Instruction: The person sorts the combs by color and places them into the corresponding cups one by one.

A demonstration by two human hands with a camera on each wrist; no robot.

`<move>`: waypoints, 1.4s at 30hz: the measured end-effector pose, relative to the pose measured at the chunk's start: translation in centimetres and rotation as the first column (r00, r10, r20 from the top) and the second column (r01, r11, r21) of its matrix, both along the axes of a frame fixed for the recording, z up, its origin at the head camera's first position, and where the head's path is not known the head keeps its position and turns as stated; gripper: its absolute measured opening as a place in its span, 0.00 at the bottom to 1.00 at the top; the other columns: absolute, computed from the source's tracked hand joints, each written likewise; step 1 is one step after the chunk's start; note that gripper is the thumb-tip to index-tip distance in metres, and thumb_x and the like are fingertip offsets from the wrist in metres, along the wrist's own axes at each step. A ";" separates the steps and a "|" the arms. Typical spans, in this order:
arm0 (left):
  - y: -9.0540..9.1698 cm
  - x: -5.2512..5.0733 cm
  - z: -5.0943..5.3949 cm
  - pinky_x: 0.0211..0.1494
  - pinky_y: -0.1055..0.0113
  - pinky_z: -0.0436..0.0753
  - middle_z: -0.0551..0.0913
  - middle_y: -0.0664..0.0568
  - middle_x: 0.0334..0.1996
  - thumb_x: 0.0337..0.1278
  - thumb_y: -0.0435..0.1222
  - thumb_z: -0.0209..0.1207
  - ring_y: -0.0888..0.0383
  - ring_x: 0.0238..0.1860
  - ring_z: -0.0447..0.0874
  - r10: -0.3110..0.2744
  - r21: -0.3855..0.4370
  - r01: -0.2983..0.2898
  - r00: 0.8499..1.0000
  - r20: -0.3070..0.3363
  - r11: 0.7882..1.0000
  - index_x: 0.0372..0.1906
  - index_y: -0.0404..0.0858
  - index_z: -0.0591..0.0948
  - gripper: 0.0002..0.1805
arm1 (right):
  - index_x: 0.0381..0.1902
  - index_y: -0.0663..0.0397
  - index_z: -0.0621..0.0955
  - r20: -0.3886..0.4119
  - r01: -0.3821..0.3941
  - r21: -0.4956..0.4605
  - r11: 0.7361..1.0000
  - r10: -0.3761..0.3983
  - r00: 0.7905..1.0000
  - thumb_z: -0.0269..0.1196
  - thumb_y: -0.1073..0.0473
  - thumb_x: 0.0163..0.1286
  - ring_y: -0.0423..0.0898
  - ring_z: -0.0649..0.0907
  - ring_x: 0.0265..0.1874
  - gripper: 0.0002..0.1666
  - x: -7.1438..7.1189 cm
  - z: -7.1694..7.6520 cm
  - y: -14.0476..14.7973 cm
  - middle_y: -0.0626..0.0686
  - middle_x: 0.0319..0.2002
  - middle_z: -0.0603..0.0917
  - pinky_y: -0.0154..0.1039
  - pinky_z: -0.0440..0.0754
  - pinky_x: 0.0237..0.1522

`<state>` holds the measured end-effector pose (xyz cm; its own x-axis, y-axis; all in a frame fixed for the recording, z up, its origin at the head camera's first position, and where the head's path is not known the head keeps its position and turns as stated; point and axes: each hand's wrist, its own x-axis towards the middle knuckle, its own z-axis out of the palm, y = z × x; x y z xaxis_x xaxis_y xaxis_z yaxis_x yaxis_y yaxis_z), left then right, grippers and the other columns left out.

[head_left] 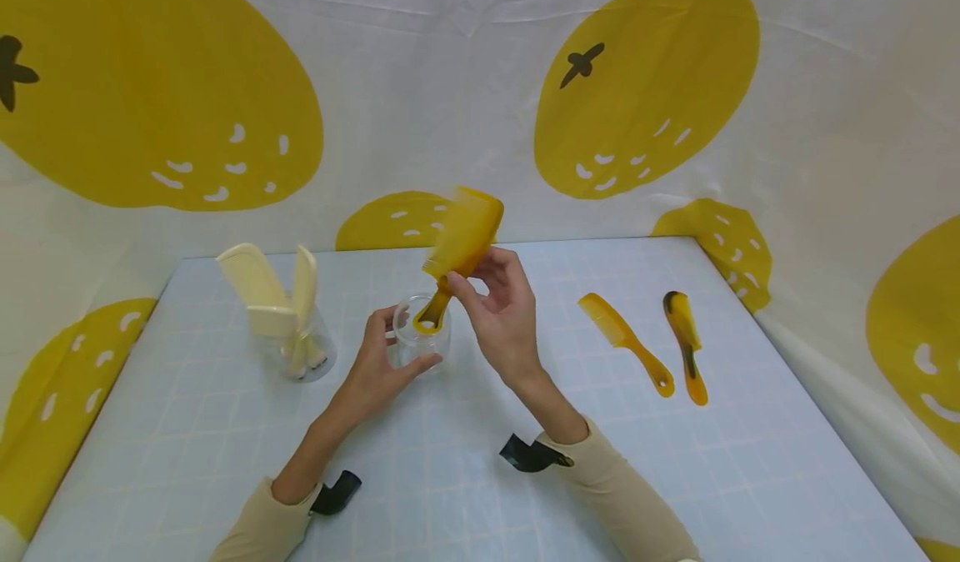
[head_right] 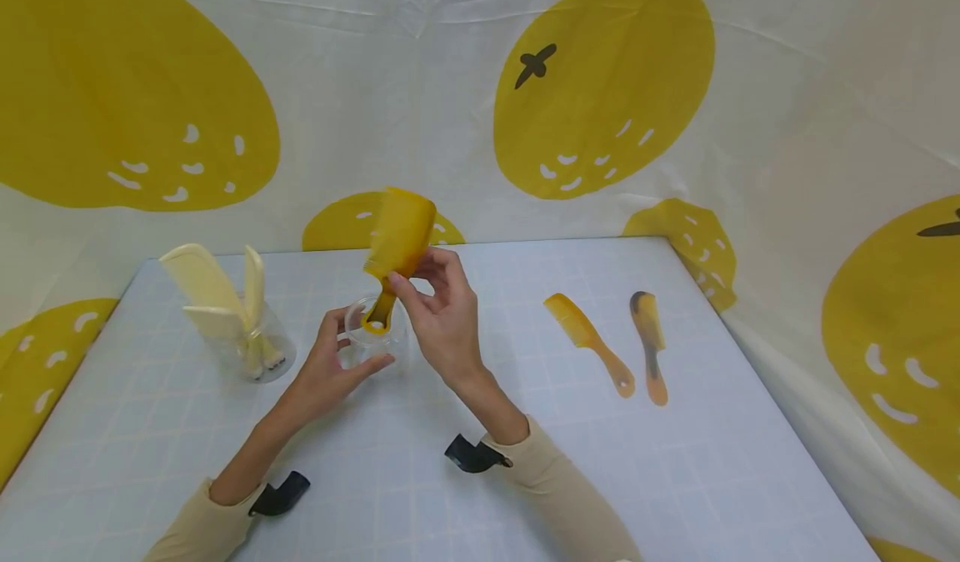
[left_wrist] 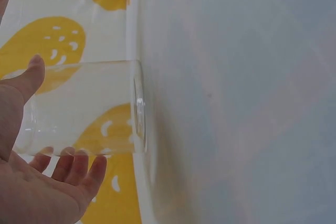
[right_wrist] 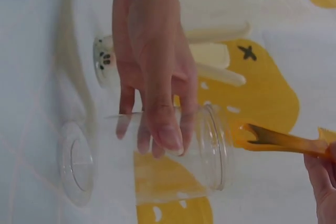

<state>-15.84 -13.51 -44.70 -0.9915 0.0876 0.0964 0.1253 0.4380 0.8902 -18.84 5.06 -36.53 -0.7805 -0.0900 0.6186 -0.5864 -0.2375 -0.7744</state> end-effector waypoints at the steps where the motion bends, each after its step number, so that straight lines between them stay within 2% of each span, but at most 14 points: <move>1: 0.0 0.0 0.0 0.72 0.43 0.69 0.62 0.42 0.69 0.55 0.46 0.75 0.44 0.69 0.64 0.000 -0.001 0.000 1.000 0.001 1.000 0.73 0.36 0.56 0.50 | 0.57 0.73 0.70 -0.002 0.004 -0.009 1.000 -0.004 1.000 0.63 0.79 0.68 0.56 0.82 0.49 0.22 0.0 -0.1 0.0 0.61 0.51 0.78 0.48 0.88 0.47; 7: 0.1 0.0 0.0 0.72 0.44 0.69 0.63 0.42 0.68 0.55 0.46 0.76 0.45 0.69 0.64 -0.001 -0.004 0.001 1.000 -0.002 1.000 0.72 0.36 0.56 0.50 | 0.56 0.71 0.70 0.043 -0.021 -0.005 1.000 0.021 0.999 0.63 0.78 0.68 0.55 0.82 0.48 0.21 -0.4 -0.6 -0.1 0.60 0.50 0.78 0.47 0.87 0.49; 14: -0.1 0.1 0.2 0.72 0.45 0.69 0.63 0.43 0.68 0.55 0.46 0.75 0.45 0.69 0.63 -0.015 0.013 0.015 1.000 -0.019 1.000 0.72 0.37 0.57 0.49 | 0.55 0.68 0.72 0.082 -0.026 0.111 0.994 0.017 0.996 0.65 0.75 0.69 0.53 0.83 0.46 0.19 -0.6 -1.1 -0.2 0.61 0.49 0.79 0.47 0.88 0.48; 21: -0.1 0.1 0.1 0.71 0.44 0.68 0.63 0.45 0.68 0.55 0.45 0.75 0.46 0.69 0.63 -0.020 0.031 0.021 1.000 -0.017 0.999 0.72 0.39 0.57 0.48 | 0.52 0.68 0.74 0.118 -0.012 0.181 0.983 -0.010 0.993 0.65 0.72 0.70 0.54 0.85 0.45 0.16 -0.6 -1.4 -0.1 0.63 0.47 0.81 0.44 0.88 0.45; 25: -0.1 0.1 0.1 0.71 0.44 0.68 0.63 0.44 0.68 0.55 0.45 0.76 0.46 0.69 0.63 -0.020 0.032 0.021 1.000 -0.018 0.999 0.72 0.38 0.57 0.49 | 0.50 0.66 0.78 0.113 0.037 0.271 0.962 -0.070 0.991 0.68 0.68 0.70 0.54 0.87 0.43 0.14 -0.6 -1.5 0.0 0.61 0.45 0.84 0.41 0.89 0.44; 28: -0.1 0.0 0.0 0.71 0.44 0.68 0.63 0.44 0.68 0.55 0.45 0.76 0.46 0.68 0.64 -0.018 0.030 0.019 1.000 -0.018 0.999 0.72 0.38 0.57 0.49 | 0.48 0.63 0.80 0.098 0.080 0.355 0.931 -0.123 0.988 0.71 0.64 0.68 0.51 0.87 0.42 0.14 -0.7 -1.6 0.1 0.57 0.43 0.86 0.39 0.89 0.43; 32: -0.1 -0.1 -0.1 0.71 0.44 0.69 0.63 0.43 0.68 0.55 0.45 0.76 0.46 0.68 0.64 -0.019 0.023 0.020 1.000 -0.018 1.000 0.72 0.37 0.57 0.49 | 0.46 0.61 0.82 0.086 0.110 0.423 0.899 -0.161 0.983 0.72 0.61 0.67 0.48 0.86 0.40 0.13 -0.7 -1.6 0.3 0.54 0.41 0.86 0.39 0.89 0.42; 42: -0.2 0.0 0.0 0.70 0.44 0.69 0.62 0.43 0.68 0.55 0.44 0.75 0.45 0.68 0.64 -0.028 0.017 0.029 0.999 -0.027 0.999 0.72 0.37 0.56 0.49 | 0.44 0.62 0.83 0.060 0.095 0.506 0.858 -0.145 0.988 0.75 0.64 0.63 0.47 0.85 0.36 0.14 -1.0 -2.2 0.4 0.54 0.37 0.86 0.35 0.88 0.41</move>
<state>-15.82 -13.67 -44.69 -0.9856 0.1140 0.1251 0.1618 0.4184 0.8937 -19.79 5.42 -38.68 -0.8565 -0.2698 0.4401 -0.5052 0.2634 -0.8218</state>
